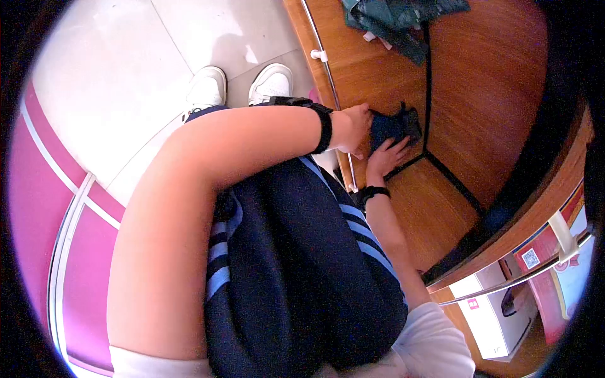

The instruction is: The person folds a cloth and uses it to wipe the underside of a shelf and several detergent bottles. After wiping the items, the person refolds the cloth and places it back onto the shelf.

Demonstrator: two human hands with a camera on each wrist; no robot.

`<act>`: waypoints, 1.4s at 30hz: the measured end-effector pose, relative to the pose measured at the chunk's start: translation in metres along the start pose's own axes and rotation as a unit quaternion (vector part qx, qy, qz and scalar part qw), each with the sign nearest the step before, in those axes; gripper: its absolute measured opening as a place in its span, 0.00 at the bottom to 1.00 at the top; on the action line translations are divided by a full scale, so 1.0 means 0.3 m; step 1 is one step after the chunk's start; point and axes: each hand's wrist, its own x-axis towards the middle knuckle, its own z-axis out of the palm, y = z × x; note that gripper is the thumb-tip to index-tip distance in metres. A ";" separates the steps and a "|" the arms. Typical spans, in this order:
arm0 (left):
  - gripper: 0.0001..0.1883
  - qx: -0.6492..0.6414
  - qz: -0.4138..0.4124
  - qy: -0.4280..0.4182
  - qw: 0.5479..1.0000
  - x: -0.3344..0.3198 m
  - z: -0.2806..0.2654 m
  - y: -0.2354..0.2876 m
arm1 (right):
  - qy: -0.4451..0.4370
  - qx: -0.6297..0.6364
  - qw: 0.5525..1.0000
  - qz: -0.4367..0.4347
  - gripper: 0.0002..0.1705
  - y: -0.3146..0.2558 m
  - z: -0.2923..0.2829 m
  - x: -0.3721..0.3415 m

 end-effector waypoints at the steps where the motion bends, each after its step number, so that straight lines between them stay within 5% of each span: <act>1: 0.44 0.006 0.016 -0.051 0.999 0.009 -0.019 0.002 | 0.021 -0.038 0.997 -0.068 0.31 0.035 0.020 -0.024; 3: 0.44 0.044 0.030 -0.041 0.998 0.022 -0.001 0.016 | 0.045 -0.080 0.986 -0.136 0.29 0.094 0.054 -0.057; 6: 0.42 0.055 0.052 -0.057 0.995 0.046 -0.003 0.024 | -0.065 -0.102 0.990 -0.070 0.27 0.098 0.030 -0.085; 8: 0.40 0.029 0.057 -0.082 0.995 0.048 0.002 0.029 | -0.298 -0.426 0.849 -0.098 0.36 -0.003 -0.068 -0.096; 9: 0.39 -0.001 0.046 -0.072 0.996 0.036 0.014 0.042 | -0.237 -0.194 0.951 -0.040 0.31 0.025 -0.060 -0.130; 10: 0.37 -0.032 0.034 -0.062 0.997 0.013 0.010 0.056 | -0.237 -0.195 0.951 -0.043 0.31 0.029 -0.066 -0.142; 12: 0.36 -0.027 0.058 -0.062 0.996 -0.019 0.016 0.080 | -0.369 -0.324 0.862 -0.121 0.30 0.028 -0.086 -0.159; 13: 0.36 -0.021 0.067 -0.073 0.995 -0.026 0.027 0.092 | -0.292 -0.233 0.923 -0.087 0.34 0.025 -0.104 -0.185; 14: 0.36 -0.015 0.076 -0.083 0.993 -0.030 0.036 0.102 | -0.292 -0.234 0.923 -0.087 0.34 0.035 -0.137 -0.174; 16: 0.31 -0.021 0.075 -0.072 0.994 -0.054 0.023 0.105 | -0.396 -0.234 0.888 -0.018 0.38 -0.099 -0.310 -0.106; 17: 0.27 -0.028 0.074 -0.062 0.995 -0.067 0.015 0.103 | -0.374 -0.260 0.881 -0.126 0.38 -0.051 -0.296 -0.099; 18: 0.23 -0.035 0.071 -0.053 0.995 -0.076 0.015 0.101 | -0.375 -0.259 0.881 -0.127 0.38 -0.077 -0.306 -0.091; 21: 0.31 -0.073 0.075 -0.075 0.992 -0.062 0.040 0.084 | -0.489 -0.258 0.830 -0.071 0.38 -0.152 -0.350 -0.080; 24: 0.31 -0.089 0.090 0.049 0.991 -0.029 0.185 0.084 | -0.495 -0.176 0.850 -0.041 0.39 -0.103 -0.288 -0.089; 26: 0.32 -0.032 0.088 0.041 0.995 -0.067 0.120 0.084 | -0.537 -0.182 0.824 0.009 0.39 0.078 -0.093 -0.090; 29: 0.31 0.028 0.078 0.046 0.996 -0.085 0.107 0.087 | -0.462 -0.208 0.861 0.054 0.39 0.310 0.059 -0.097; 32: 0.27 0.034 0.067 0.072 0.995 -0.084 0.148 0.087 | -0.426 -0.178 0.887 0.005 0.39 -0.019 -0.222 -0.117; 36: 0.21 0.021 0.088 0.093 0.992 -0.095 0.147 0.054 | -0.346 -0.186 0.918 -0.044 0.41 0.027 -0.214 -0.085; 38: 0.20 0.023 0.086 0.095 0.991 -0.113 0.106 0.055 | -0.196 -0.170 0.963 -0.078 0.44 0.121 -0.131 -0.054; 40: 0.20 0.026 0.085 0.097 0.991 -0.112 0.100 0.056 | -0.275 -0.115 0.954 -0.032 0.46 0.187 -0.075 0.025; 42: 0.20 0.004 0.070 0.101 0.992 -0.092 0.126 0.056 | -0.081 -0.100 0.988 -0.089 0.48 0.280 0.020 0.022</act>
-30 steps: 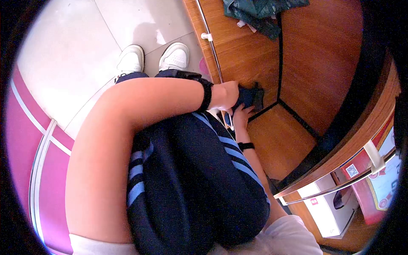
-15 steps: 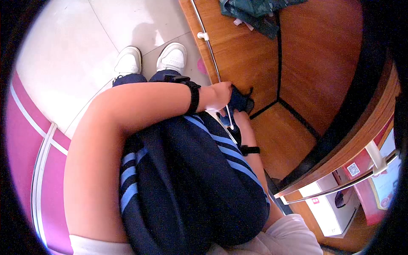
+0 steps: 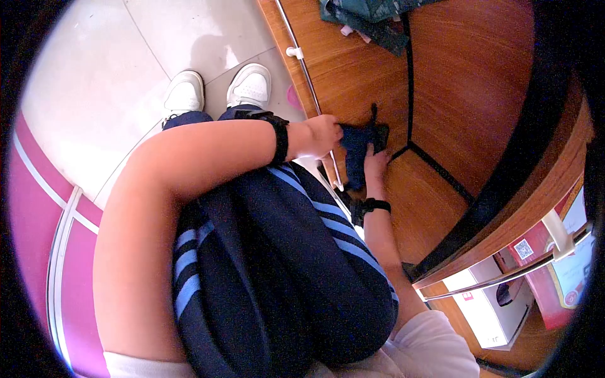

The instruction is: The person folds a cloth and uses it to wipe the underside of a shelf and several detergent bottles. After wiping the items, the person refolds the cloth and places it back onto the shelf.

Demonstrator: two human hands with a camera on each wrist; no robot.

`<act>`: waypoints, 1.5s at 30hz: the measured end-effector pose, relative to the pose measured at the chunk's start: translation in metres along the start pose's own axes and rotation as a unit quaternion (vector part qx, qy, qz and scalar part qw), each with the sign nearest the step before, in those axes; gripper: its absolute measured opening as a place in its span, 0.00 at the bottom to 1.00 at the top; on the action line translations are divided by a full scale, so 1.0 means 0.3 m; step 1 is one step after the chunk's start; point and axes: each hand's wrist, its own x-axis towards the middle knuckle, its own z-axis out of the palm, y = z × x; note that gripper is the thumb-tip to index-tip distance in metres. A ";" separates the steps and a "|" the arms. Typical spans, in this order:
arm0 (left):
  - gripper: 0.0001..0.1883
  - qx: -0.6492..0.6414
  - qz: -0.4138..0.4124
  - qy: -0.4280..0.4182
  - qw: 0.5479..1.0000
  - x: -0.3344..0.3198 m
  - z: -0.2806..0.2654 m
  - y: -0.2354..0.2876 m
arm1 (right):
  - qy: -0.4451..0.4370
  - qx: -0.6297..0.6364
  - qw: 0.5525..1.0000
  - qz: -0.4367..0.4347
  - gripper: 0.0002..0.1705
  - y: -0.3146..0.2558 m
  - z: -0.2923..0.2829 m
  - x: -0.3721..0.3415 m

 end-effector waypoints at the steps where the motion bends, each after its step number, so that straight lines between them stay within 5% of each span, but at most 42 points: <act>1: 0.20 0.000 -0.001 0.000 1.000 0.003 0.008 -0.004 | -0.119 -0.046 0.990 0.060 0.49 -0.091 -0.154 0.020; 2: 0.23 -0.002 0.014 -0.009 1.000 0.001 0.014 -0.012 | -0.119 -0.046 0.990 0.059 0.49 -0.181 -0.276 0.029; 4: 0.26 -0.004 0.030 -0.022 0.999 -0.011 0.002 -0.013 | -0.287 0.026 0.939 0.188 0.52 -0.284 -0.406 0.024; 8: 0.23 0.023 0.038 -0.025 0.999 0.005 -0.090 -0.006 | -0.403 -0.022 0.896 0.188 0.57 -0.180 -0.301 -0.017; 11: 0.23 0.008 0.044 -0.053 0.998 0.016 -0.073 -0.007 | -0.463 0.080 0.838 0.277 0.63 -0.177 -0.256 -0.048; 12: 0.24 0.014 0.042 -0.045 0.998 0.011 -0.061 -0.009 | -0.463 0.079 0.838 0.277 0.63 -0.172 -0.233 -0.056; 14: 0.23 0.017 0.046 -0.005 0.999 -0.009 -0.038 -0.005 | -0.303 0.351 0.783 0.415 0.63 -0.157 -0.193 -0.087; 15: 0.23 0.021 0.051 0.036 0.998 -0.018 -0.031 -0.004 | -0.301 0.350 0.782 0.418 0.63 -0.132 -0.166 -0.082; 17: 0.22 0.016 0.057 0.050 0.997 -0.033 -0.022 -0.013 | -0.325 0.493 0.673 0.445 0.62 -0.096 -0.115 -0.029; 23: 0.22 0.017 0.057 0.044 0.997 -0.038 -0.028 -0.017 | -0.169 0.519 0.749 0.376 0.59 0.004 0.163 0.074; 24: 0.26 0.004 0.053 0.010 0.999 -0.033 -0.025 -0.014 | -0.168 0.520 0.748 0.377 0.59 -0.059 0.098 0.089; 26: 0.26 -0.007 0.048 -0.006 0.999 -0.028 -0.017 -0.011 | -0.183 0.120 0.850 0.479 0.53 -0.295 -0.145 0.146; 27: 0.26 -0.020 0.041 -0.022 0.999 -0.030 -0.028 -0.012 | -0.184 0.121 0.850 0.478 0.53 -0.307 -0.157 0.153; 29: 0.26 -0.021 0.035 -0.033 0.999 -0.031 -0.048 -0.008 | -0.030 0.206 0.897 0.390 0.62 -0.318 -0.170 0.157; 34: 0.26 0.019 0.029 -0.016 0.999 0.011 -0.037 -0.002 | 0.007 0.275 0.873 0.403 0.68 -0.279 -0.153 0.199; 37: 0.27 0.021 0.064 -0.083 0.994 0.008 -0.066 -0.006 | 0.013 0.299 0.868 0.395 0.69 -0.251 -0.133 0.186; 39: 0.22 0.008 0.009 -0.020 1.000 -0.006 -0.059 0.002 | 0.022 0.371 0.874 0.314 0.65 -0.240 -0.143 0.192; 43: 0.21 0.054 0.011 0.041 0.998 -0.020 -0.002 0.003 | 0.007 0.226 0.919 0.322 0.59 -0.237 -0.111 0.279; 45: 0.19 0.038 0.016 -0.013 0.999 -0.022 -0.043 -0.015 | 0.021 0.302 0.933 0.194 0.54 -0.290 -0.142 0.347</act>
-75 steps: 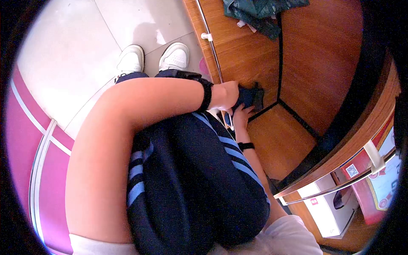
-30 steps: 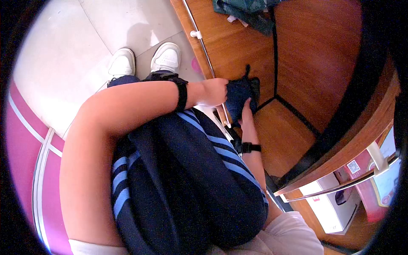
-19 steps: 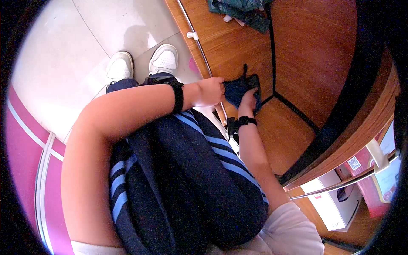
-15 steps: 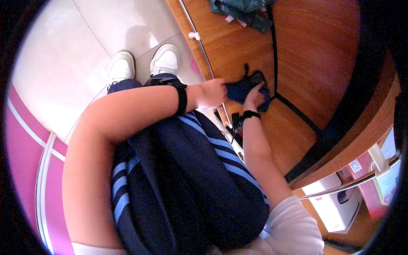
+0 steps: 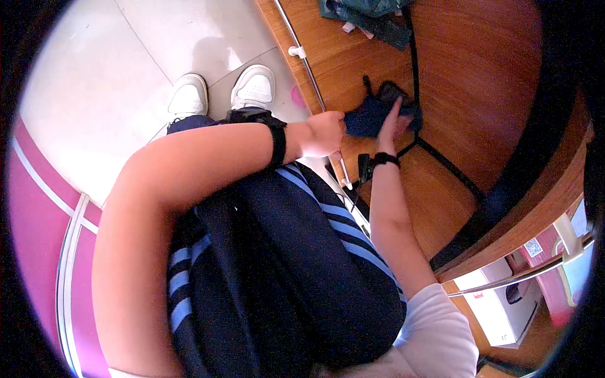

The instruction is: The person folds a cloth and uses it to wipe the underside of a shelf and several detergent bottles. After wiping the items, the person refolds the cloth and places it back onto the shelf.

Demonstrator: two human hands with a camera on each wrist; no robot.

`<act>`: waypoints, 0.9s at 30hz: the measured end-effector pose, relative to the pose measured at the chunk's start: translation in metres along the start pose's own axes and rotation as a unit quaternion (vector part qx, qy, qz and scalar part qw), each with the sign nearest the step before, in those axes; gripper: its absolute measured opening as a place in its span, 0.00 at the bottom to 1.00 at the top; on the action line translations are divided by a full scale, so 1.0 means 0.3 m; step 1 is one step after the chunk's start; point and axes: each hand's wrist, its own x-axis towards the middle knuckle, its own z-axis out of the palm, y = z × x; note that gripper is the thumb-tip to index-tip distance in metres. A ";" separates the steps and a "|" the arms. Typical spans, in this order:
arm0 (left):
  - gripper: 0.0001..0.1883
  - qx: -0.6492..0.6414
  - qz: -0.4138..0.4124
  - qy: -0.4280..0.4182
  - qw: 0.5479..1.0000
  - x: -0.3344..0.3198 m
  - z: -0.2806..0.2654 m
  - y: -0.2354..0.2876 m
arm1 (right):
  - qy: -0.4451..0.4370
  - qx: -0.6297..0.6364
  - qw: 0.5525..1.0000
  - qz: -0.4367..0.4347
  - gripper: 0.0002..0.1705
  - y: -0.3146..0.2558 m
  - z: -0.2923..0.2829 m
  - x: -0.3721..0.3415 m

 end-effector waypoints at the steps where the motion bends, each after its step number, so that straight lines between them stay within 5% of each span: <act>1: 0.19 -0.001 -0.001 0.001 1.000 -0.010 -0.044 -0.012 | -0.019 0.055 0.998 -0.028 0.52 -0.129 0.004 -0.025; 4: 0.18 0.002 -0.023 -0.017 1.000 -0.040 -0.147 -0.034 | -0.085 0.169 0.956 -0.223 0.52 -0.281 0.141 0.058; 7: 0.21 0.025 -0.061 0.014 0.998 -0.058 -0.150 -0.054 | -0.085 0.127 0.968 -0.201 0.57 -0.451 0.278 0.017; 9: 0.22 0.008 -0.081 0.058 0.995 -0.056 -0.142 -0.079 | -0.009 -0.027 0.955 -0.297 0.58 -0.501 0.301 0.002; 13: 0.20 0.003 -0.088 0.053 0.995 -0.071 -0.145 -0.077 | -0.053 0.133 0.939 -0.313 0.56 -0.467 0.267 -0.027; 24: 0.11 0.042 -0.084 0.078 0.993 -0.093 -0.090 -0.075 | 0.009 0.000 0.998 -0.062 0.47 -0.224 0.088 -0.100; 27: 0.11 0.069 -0.069 0.069 0.993 -0.097 -0.096 -0.075 | 0.014 -0.023 0.998 -0.064 0.49 -0.187 0.025 -0.150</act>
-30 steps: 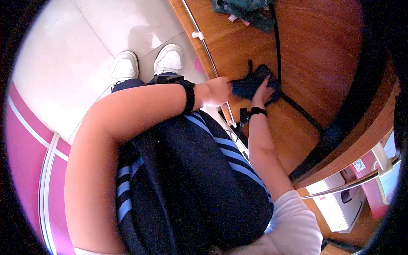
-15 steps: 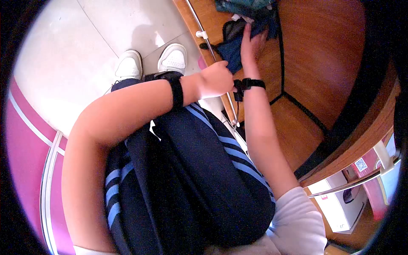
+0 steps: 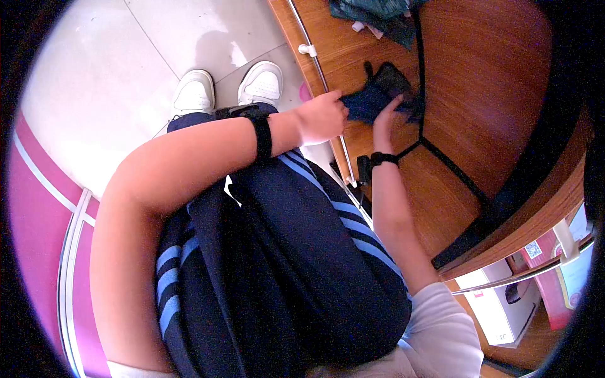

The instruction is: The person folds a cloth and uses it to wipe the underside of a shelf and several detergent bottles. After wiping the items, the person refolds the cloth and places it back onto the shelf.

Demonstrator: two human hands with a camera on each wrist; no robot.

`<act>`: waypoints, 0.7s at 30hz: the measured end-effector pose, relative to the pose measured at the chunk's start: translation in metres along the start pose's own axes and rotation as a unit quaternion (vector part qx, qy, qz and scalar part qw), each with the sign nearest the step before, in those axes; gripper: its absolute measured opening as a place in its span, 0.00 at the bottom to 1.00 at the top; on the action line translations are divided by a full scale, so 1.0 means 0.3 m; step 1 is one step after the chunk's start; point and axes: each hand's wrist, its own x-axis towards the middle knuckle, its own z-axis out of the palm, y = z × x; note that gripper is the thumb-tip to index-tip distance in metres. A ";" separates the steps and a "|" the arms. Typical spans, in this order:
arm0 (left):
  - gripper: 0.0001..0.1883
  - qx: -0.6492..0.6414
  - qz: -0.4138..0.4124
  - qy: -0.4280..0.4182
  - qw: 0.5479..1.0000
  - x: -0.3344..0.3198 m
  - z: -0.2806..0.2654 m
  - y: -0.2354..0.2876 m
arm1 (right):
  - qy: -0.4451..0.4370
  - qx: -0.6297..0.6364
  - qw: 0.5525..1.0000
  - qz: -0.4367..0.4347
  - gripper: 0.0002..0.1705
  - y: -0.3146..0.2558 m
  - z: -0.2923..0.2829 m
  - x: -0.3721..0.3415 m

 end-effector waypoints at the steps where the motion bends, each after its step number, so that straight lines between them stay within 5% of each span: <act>1: 0.11 0.004 0.009 -0.015 1.000 -0.001 -0.007 -0.002 | 0.000 0.000 1.000 0.000 0.49 0.089 0.022 0.013; 2: 0.11 0.003 0.009 -0.015 1.000 0.000 -0.008 -0.002 | 0.006 -0.083 0.996 0.013 0.51 0.253 0.060 0.043; 4: 0.11 -0.034 -0.003 -0.041 0.999 0.005 -0.010 -0.002 | 0.011 -0.166 0.986 0.025 0.52 0.266 0.039 0.025; 7: 0.12 -0.033 0.003 -0.047 0.998 0.012 -0.019 -0.003 | -0.072 -0.155 0.980 0.104 0.54 0.212 -0.063 -0.079; 9: 0.13 -0.039 0.001 -0.028 0.999 0.011 0.000 -0.003 | -0.216 -0.246 0.928 0.180 0.52 0.170 -0.121 -0.118; 13: 0.13 -0.032 0.027 -0.027 0.999 0.027 0.018 -0.002 | -0.367 -0.392 0.843 0.033 0.50 0.439 -0.111 -0.143; 15: 0.11 -0.036 0.020 -0.022 0.999 0.033 -0.006 -0.003 | -0.381 -0.137 0.874 0.267 0.46 0.588 -0.081 -0.156; 16: 0.10 -0.042 0.014 -0.017 0.999 0.033 -0.013 -0.004 | -0.372 -0.002 0.850 0.374 0.45 0.593 -0.087 -0.166; 17: 0.10 -0.042 0.012 -0.017 0.999 0.032 -0.017 -0.003 | -0.411 -0.008 0.822 0.394 0.45 0.359 -0.185 -0.252; 21: 0.07 -0.042 0.011 -0.004 0.999 0.031 0.000 0.003 | -0.492 0.064 0.767 0.406 0.47 0.364 -0.186 -0.283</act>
